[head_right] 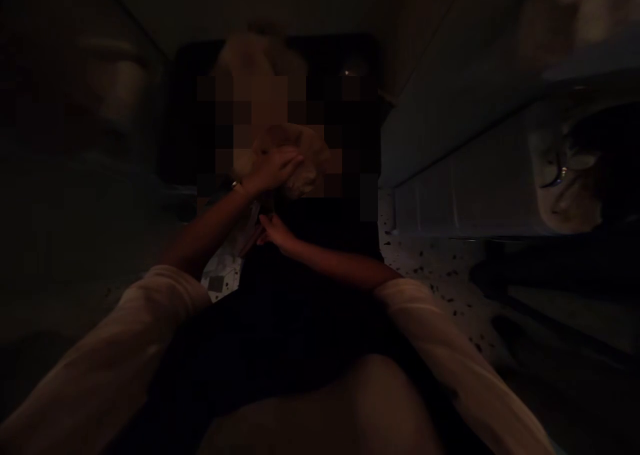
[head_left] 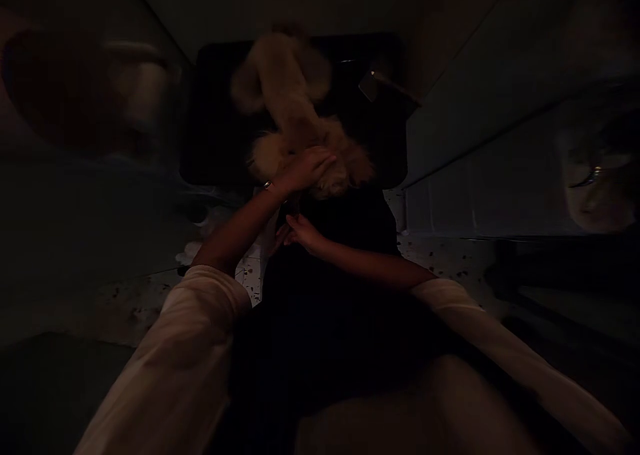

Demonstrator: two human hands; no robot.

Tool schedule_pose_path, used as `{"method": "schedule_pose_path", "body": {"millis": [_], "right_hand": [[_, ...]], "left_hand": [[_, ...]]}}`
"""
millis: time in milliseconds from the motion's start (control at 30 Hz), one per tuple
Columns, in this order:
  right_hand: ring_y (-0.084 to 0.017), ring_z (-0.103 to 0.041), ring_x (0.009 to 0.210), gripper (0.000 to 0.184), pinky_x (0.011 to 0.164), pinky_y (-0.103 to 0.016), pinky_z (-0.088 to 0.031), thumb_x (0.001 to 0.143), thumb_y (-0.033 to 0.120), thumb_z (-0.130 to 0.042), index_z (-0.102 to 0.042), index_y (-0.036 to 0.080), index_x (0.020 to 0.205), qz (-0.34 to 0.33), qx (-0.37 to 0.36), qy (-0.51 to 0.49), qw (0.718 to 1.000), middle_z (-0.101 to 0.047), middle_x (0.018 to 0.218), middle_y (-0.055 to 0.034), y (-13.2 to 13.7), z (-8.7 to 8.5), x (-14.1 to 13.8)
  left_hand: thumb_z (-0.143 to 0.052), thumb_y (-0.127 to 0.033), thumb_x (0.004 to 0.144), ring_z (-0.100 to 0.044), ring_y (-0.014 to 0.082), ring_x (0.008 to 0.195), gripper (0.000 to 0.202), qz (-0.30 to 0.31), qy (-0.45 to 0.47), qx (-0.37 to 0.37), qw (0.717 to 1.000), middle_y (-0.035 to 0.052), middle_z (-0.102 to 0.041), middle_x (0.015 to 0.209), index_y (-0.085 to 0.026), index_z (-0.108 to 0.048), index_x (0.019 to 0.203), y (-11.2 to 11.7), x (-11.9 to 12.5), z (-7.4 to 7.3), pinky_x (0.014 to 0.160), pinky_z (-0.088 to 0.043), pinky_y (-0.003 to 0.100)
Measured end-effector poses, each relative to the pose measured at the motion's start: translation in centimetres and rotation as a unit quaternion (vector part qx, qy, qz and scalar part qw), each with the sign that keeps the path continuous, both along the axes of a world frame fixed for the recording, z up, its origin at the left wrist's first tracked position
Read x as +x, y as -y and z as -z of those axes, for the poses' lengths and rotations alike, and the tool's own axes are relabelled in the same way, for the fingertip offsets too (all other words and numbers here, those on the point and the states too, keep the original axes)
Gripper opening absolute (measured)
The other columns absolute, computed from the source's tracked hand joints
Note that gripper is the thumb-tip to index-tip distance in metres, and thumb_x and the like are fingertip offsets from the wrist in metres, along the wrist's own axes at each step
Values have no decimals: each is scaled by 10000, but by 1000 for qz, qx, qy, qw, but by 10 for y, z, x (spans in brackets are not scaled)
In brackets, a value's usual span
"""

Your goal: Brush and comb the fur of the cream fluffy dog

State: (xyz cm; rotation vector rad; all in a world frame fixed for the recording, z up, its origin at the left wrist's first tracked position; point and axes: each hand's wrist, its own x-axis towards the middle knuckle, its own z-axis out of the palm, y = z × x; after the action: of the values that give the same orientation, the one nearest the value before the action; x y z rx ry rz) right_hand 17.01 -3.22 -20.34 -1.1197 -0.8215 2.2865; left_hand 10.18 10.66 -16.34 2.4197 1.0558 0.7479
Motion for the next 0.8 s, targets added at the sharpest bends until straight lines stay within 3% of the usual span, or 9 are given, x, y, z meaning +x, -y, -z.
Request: {"method": "schedule_pose_path", "body": {"millis": [100,233,433,633,800], "right_hand": [[-84,-579,453,212,447,-184,-478,1019,300,-390,-481,161,887,-40,-10,-6,999,-668,698,-24,6,-3,6],[-113,-629,503,127,497,-234,-541,971,247,-494,-450,173,878,-95,10,-6,995,-684,757,-26,18,-13,16],[-79,-628,531,181,507,-173,-523,870,238,-634,-461,184,883,2,152,59,987,-658,765,14,11,-16,18],[-80,-611,473,183,454,-171,-503,885,239,-621,-449,184,851,27,126,131,983,-647,710,24,-9,2,20],[-90,-618,465,191,445,-175,-510,899,238,-617,-437,186,863,20,103,129,986,-636,679,37,-11,11,23]], "left_hand": [[-126,-606,1004,-605,190,876,668,12,-17,-11,1000,109,-637,837,-156,-558,767,1,1,-4,835,-470,330],[-134,-609,1002,-607,189,881,665,11,-22,-21,999,107,-642,848,-148,-559,779,0,0,-7,843,-466,326],[-218,-531,1032,-582,158,808,571,37,-39,-36,998,78,-623,813,-151,-517,728,-5,-2,-8,800,-447,299],[-372,-353,1037,-581,170,798,416,25,-56,-62,996,73,-629,808,-133,-553,733,-6,3,-15,784,-431,302],[-379,-334,1035,-564,163,782,407,14,-68,-73,995,75,-628,811,-132,-550,726,-3,7,-20,773,-425,308]]}}
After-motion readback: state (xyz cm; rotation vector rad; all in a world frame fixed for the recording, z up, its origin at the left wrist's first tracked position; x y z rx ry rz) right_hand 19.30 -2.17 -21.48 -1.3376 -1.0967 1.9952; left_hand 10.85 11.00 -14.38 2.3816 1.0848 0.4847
